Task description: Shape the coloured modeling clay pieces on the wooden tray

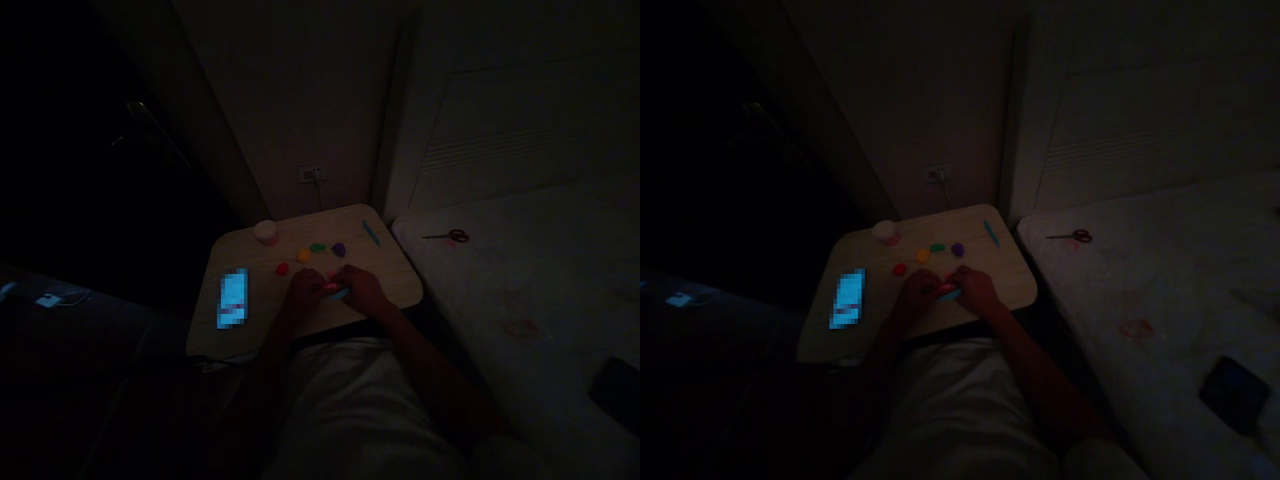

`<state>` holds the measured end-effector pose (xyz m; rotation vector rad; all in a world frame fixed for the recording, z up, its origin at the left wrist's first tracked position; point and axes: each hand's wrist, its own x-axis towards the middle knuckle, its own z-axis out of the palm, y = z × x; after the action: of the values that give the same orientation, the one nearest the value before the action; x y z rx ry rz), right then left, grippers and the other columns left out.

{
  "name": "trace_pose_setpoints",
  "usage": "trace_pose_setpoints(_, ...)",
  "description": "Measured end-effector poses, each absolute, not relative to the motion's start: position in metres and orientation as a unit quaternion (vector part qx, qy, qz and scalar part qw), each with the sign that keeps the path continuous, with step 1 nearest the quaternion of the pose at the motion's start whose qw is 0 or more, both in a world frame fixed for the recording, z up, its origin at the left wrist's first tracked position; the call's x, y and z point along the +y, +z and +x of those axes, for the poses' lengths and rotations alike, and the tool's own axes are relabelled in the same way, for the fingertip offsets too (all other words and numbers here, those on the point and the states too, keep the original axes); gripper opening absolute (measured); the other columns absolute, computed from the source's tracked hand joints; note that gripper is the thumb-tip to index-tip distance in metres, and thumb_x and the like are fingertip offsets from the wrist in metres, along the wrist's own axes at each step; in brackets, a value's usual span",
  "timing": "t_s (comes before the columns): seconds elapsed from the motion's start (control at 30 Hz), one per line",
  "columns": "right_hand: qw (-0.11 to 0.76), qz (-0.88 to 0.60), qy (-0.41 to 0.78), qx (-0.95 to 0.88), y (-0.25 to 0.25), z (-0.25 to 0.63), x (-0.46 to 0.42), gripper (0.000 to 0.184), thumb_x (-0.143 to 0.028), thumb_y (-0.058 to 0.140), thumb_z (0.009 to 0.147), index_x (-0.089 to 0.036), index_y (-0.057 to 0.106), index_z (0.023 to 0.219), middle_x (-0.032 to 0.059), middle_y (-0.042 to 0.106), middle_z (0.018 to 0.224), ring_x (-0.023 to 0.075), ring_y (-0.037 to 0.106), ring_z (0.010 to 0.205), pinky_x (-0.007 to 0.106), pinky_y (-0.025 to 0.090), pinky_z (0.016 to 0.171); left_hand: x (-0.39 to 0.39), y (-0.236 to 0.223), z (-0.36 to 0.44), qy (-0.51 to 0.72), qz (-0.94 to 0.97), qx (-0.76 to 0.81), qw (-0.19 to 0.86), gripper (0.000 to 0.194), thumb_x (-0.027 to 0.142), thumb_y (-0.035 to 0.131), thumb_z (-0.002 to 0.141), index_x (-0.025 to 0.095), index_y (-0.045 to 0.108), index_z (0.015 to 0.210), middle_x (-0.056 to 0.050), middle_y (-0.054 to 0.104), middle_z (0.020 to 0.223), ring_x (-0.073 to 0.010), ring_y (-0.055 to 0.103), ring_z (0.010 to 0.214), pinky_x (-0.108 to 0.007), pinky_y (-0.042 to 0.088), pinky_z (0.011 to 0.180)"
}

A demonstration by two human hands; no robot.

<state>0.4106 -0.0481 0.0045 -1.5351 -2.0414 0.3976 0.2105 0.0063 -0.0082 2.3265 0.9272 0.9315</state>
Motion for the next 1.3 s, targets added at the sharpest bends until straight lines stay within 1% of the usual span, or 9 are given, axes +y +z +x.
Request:
trace_pose_setpoints(0.27,0.270,-0.577,0.131,-0.760,-0.002,0.414,-0.046,0.027,-0.021,0.066,0.088,-0.026,0.077,0.112,0.0056,0.074,0.111,0.0217,0.070,0.096,0.028,0.050,0.081,0.013,-0.013,0.211,0.338,0.847,0.344,0.225,0.025,0.042,0.074,0.088,0.021,0.072,0.076,-0.004,0.070,0.085,-0.0209,0.062,0.086,-0.037,0.048,0.080)
trace_pose_setpoints(0.47,0.324,-0.550,0.165,-0.752,-0.007,0.418,-0.043,0.029,-0.017,0.067,0.085,-0.026,0.077,0.112,0.0053,0.074,0.113,0.0209,0.070,0.102,0.028,0.052,0.089,0.009,-0.008,0.210,0.352,0.841,0.334,0.237,0.013,0.034,0.072,0.089,0.022,0.073,0.095,-0.005,0.073,0.093,-0.0214,0.064,0.089,-0.037,0.049,0.083)
trace_pose_setpoints(0.57,0.335,-0.543,0.155,-0.754,-0.008,0.418,-0.043,0.033,-0.015,0.066,0.085,-0.027,0.076,0.115,0.0054,0.074,0.116,0.0209,0.069,0.104,0.029,0.052,0.090,0.008,-0.006,0.209,0.353,0.848,0.328,0.222,0.008,0.027,0.067,0.090,0.022,0.073,0.093,-0.005,0.073,0.095,-0.0222,0.065,0.092,-0.040,0.049,0.088)
trace_pose_setpoints(0.77,0.310,-0.524,0.126,-0.783,-0.009,0.419,-0.052,0.023,-0.027,0.070,0.089,-0.028,0.078,0.111,0.0053,0.073,0.118,0.0200,0.070,0.101,0.027,0.052,0.089,0.004,-0.008,0.208,0.339,0.870,0.300,0.193,0.019,0.015,0.059,0.088,0.023,0.074,0.096,-0.005,0.076,0.104,-0.0227,0.067,0.100,-0.043,0.047,0.093)
trace_pose_setpoints(0.9,0.306,-0.525,0.139,-0.782,-0.008,0.419,-0.055,0.019,-0.034,0.069,0.092,-0.028,0.079,0.107,0.0060,0.073,0.116,0.0198,0.070,0.102,0.027,0.051,0.089,0.003,-0.007,0.207,0.334,0.874,0.298,0.189,0.010,0.022,0.067,0.087,0.023,0.073,0.095,-0.005,0.077,0.102,-0.0232,0.068,0.099,-0.044,0.047,0.093)
trace_pose_setpoints(1.0,0.294,-0.551,0.146,-0.767,-0.006,0.418,-0.055,0.019,-0.030,0.068,0.092,-0.028,0.078,0.108,0.0064,0.072,0.117,0.0208,0.070,0.102,0.029,0.052,0.090,0.003,-0.006,0.207,0.320,0.878,0.309,0.179,0.007,0.026,0.067,0.089,0.024,0.073,0.091,-0.005,0.076,0.100,-0.0234,0.067,0.098,-0.043,0.047,0.092)
trace_pose_setpoints(1.1,0.300,-0.544,0.153,-0.769,-0.005,0.419,-0.055,0.021,-0.024,0.069,0.089,-0.026,0.077,0.108,0.0062,0.071,0.117,0.0208,0.069,0.101,0.029,0.052,0.090,0.003,-0.005,0.207,0.310,0.878,0.313,0.184,0.005,0.025,0.067,0.089,0.023,0.072,0.087,-0.005,0.076,0.098,-0.0229,0.067,0.096,-0.043,0.047,0.092)
trace_pose_setpoints(1.2,0.334,-0.501,0.173,-0.779,-0.003,0.421,-0.055,0.024,-0.024,0.072,0.083,-0.025,0.076,0.107,0.0055,0.071,0.115,0.0201,0.069,0.100,0.029,0.051,0.089,0.002,-0.004,0.209,0.312,0.877,0.305,0.202,0.002,0.023,0.069,0.087,0.023,0.071,0.086,-0.005,0.075,0.103,-0.0231,0.067,0.100,-0.043,0.048,0.093)
trace_pose_setpoints(1.3,0.391,-0.529,0.177,-0.733,0.000,0.422,-0.049,0.019,-0.024,0.068,0.087,-0.021,0.076,0.103,0.0064,0.072,0.104,0.0196,0.069,0.095,0.028,0.051,0.084,0.001,-0.004,0.209,0.321,0.878,0.291,0.206,0.003,0.021,0.067,0.088,0.023,0.070,0.088,-0.005,0.074,0.108,-0.0232,0.065,0.104,-0.043,0.047,0.095)
